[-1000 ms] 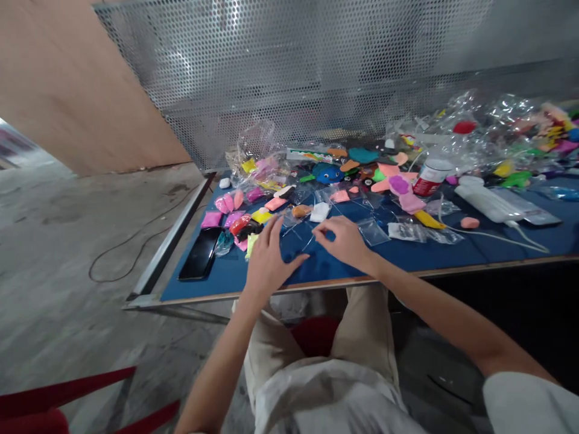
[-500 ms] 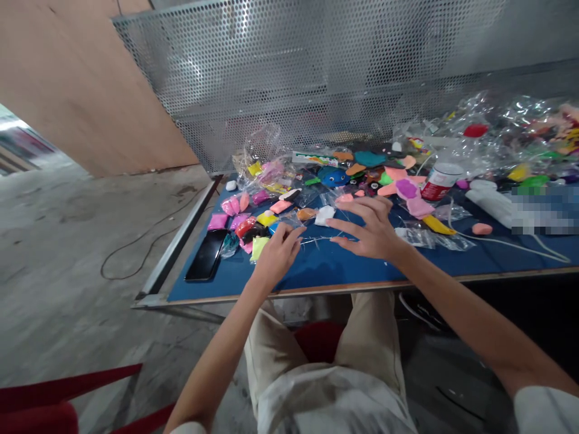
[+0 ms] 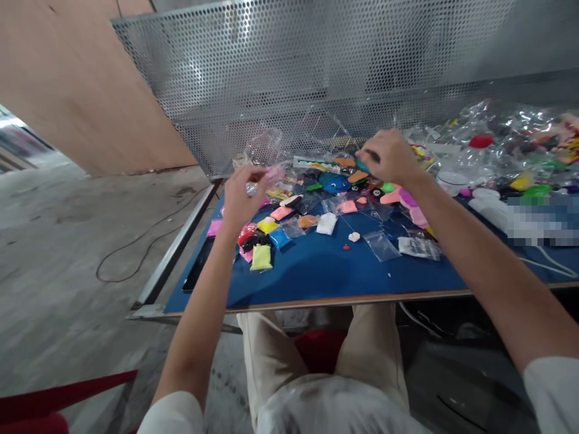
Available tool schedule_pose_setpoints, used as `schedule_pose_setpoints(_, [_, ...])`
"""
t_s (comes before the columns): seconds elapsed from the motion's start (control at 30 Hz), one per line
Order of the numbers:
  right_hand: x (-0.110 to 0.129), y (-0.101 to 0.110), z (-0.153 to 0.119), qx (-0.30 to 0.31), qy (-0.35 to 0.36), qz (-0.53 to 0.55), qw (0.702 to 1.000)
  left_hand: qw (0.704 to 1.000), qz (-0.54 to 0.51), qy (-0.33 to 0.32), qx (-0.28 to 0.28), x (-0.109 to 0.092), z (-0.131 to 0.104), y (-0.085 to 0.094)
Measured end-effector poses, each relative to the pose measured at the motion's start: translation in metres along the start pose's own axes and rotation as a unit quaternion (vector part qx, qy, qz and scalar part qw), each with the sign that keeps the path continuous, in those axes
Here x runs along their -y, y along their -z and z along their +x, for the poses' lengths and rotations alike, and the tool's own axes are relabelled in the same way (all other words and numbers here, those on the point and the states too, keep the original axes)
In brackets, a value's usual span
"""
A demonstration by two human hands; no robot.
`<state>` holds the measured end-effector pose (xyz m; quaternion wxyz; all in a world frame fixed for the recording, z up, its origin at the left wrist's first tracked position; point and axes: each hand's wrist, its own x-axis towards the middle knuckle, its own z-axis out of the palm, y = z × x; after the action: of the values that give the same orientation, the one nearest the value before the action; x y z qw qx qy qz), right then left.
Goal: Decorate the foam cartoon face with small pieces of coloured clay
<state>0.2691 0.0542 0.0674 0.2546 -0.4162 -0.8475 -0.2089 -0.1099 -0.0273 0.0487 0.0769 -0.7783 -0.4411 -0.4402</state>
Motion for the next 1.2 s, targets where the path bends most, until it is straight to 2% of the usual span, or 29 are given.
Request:
schedule_pose_setpoints(0.1, [-0.023, -0.015, 0.034, -0.003, -0.094, -0.006, 0.996, 0.976, 0.05, 0.015, 0.21, 0.027, 0.003, -0.039])
schedule_pose_setpoints(0.17, [-0.021, -0.027, 0.047, 0.001, -0.134, -0.012, 0.991, 0.946, 0.102, 0.028, 0.305, 0.037, 0.0, -0.066])
schedule_pose_setpoints(0.27, [0.004, -0.039, 0.048, -0.017, -0.127, 0.008, 0.992, 0.924, 0.128, 0.051, 0.356, 0.044, -0.004, -0.096])
schedule_pose_setpoints(0.33, [0.028, -0.043, 0.04, -0.043, -0.086, 0.037, 0.995, 0.927, 0.106, 0.065, 0.354, 0.048, -0.005, -0.106])
schedule_pose_setpoints(0.4, [0.053, -0.044, 0.03, -0.019, -0.067, 0.053, 0.996, 0.933, 0.079, 0.084, 0.342, 0.051, -0.002, -0.11])
schedule_pose_setpoints(0.5, [0.08, -0.043, 0.02, 0.048, -0.038, 0.085, 0.994, 0.956, -0.003, 0.122, 0.267, 0.055, 0.003, -0.105])
schedule_pose_setpoints(0.57, [0.091, -0.043, 0.018, 0.088, -0.045, 0.113, 0.989, 0.96, -0.12, 0.17, 0.189, 0.053, 0.004, -0.098])
schedule_pose_setpoints(0.63, [0.098, -0.046, 0.019, 0.13, -0.062, 0.132, 0.981, 0.922, -0.26, 0.243, 0.153, 0.048, 0.001, -0.089])
schedule_pose_setpoints(0.7, [0.101, -0.05, 0.022, 0.17, -0.073, 0.143, 0.972, 0.864, -0.367, 0.306, 0.158, 0.04, -0.004, -0.082])
schedule_pose_setpoints(0.77, [0.101, -0.056, 0.025, 0.206, -0.074, 0.146, 0.965, 0.829, -0.415, 0.331, 0.174, 0.033, -0.009, -0.076])
schedule_pose_setpoints(0.83, [0.098, -0.063, 0.027, 0.24, -0.061, 0.14, 0.959, 0.828, -0.416, 0.327, 0.188, 0.028, -0.013, -0.07])
schedule_pose_setpoints(0.97, [0.086, -0.078, 0.024, 0.316, 0.013, 0.145, 0.938, 0.851, -0.353, 0.308, 0.237, 0.027, -0.016, -0.056])
schedule_pose_setpoints(1.1, [0.078, -0.091, 0.017, 0.356, 0.054, 0.166, 0.918, 0.871, -0.29, 0.291, 0.268, 0.041, -0.013, -0.041])
schedule_pose_setpoints(1.2, [0.08, -0.096, 0.012, 0.352, 0.062, 0.156, 0.921, 0.882, -0.275, 0.286, 0.253, 0.058, -0.009, -0.037])
